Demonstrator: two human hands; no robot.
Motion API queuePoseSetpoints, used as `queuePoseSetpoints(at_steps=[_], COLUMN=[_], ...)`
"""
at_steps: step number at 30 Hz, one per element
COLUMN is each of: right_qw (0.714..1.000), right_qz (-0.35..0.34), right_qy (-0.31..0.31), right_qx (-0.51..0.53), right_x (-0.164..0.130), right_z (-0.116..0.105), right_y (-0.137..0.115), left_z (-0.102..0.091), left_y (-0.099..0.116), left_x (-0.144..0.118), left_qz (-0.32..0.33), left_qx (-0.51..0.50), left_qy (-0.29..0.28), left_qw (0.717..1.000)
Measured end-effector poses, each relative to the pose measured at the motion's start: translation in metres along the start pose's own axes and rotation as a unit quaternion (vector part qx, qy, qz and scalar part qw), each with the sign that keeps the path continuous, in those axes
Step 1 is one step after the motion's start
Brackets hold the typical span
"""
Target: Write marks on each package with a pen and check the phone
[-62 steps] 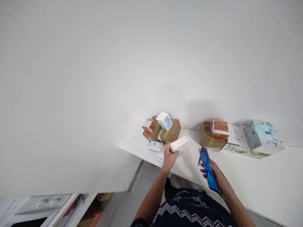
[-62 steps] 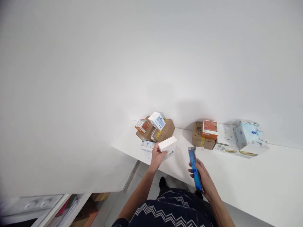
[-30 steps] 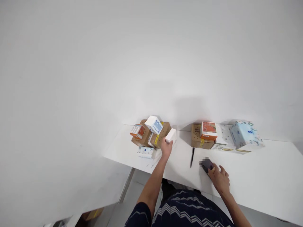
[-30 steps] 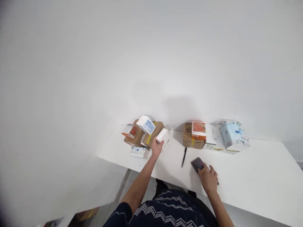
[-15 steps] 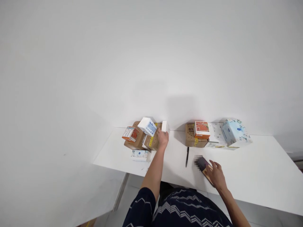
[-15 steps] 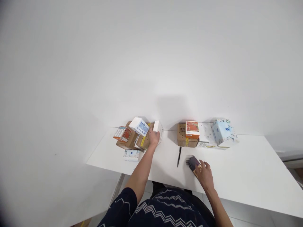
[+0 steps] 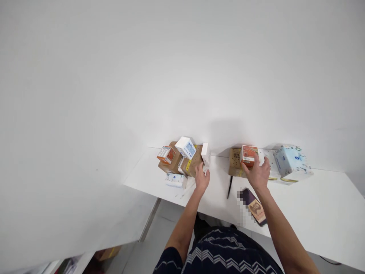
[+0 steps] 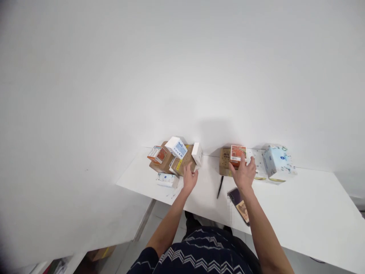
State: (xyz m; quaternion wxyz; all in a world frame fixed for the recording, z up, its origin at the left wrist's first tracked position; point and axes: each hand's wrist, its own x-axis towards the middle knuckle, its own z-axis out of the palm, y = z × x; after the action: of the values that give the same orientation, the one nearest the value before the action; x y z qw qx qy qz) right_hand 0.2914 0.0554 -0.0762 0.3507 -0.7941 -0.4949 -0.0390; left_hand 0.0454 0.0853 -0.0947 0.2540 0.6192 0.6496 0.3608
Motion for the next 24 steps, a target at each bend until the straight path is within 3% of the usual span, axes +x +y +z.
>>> queuePoseSetpoints(at_steps=[5,7,9,11,13,16,17,18,20,24], right_qw=[0.995,0.989,0.960,0.897,0.807,0.660,0.620,0.599,0.590,0.621], right_qz=[0.069,0.096,0.153,0.214,0.259,0.281,0.281,0.275,0.245,0.163], right_qy=[-0.075,-0.071,-0.073,-0.101,-0.160,-0.259,-0.285,-0.304,-0.319,-0.314], right_qx=[0.017,0.082,0.222,0.373,0.505,0.647,0.674,0.688,0.700,0.700], right_x=[0.018,0.017,0.010,-0.003,-0.020,-0.045,-0.053,-0.059,-0.070,-0.083], right_z=[0.012,0.008,-0.001,-0.013,-0.026,-0.046,-0.052,-0.058,-0.067,-0.073], right_y=[-0.008,-0.008,-0.009,-0.013,-0.022,-0.043,-0.050,-0.057,-0.067,-0.072], left_z=[-0.002,-0.006,-0.011,-0.014,-0.016,-0.021,-0.024,-0.028,-0.038,-0.058], left_y=[-0.021,-0.027,-0.029,-0.025,-0.014,0.012,0.022,0.032,0.051,0.077], left_x=[-0.056,-0.070,-0.079,-0.083,-0.084,-0.084,-0.084,-0.085,-0.087,-0.092], left_qz=[-0.010,-0.030,-0.053,-0.072,-0.084,-0.090,-0.091,-0.099,-0.108,-0.086], left_qx=[-0.079,-0.109,-0.139,-0.171,-0.206,-0.259,-0.284,-0.335,-0.426,-0.510], left_qy=[-0.024,-0.024,-0.022,-0.023,-0.033,-0.061,-0.074,-0.093,-0.129,-0.179], left_qw=[0.997,0.993,0.989,0.982,0.974,0.960,0.952,0.932,0.889,0.837])
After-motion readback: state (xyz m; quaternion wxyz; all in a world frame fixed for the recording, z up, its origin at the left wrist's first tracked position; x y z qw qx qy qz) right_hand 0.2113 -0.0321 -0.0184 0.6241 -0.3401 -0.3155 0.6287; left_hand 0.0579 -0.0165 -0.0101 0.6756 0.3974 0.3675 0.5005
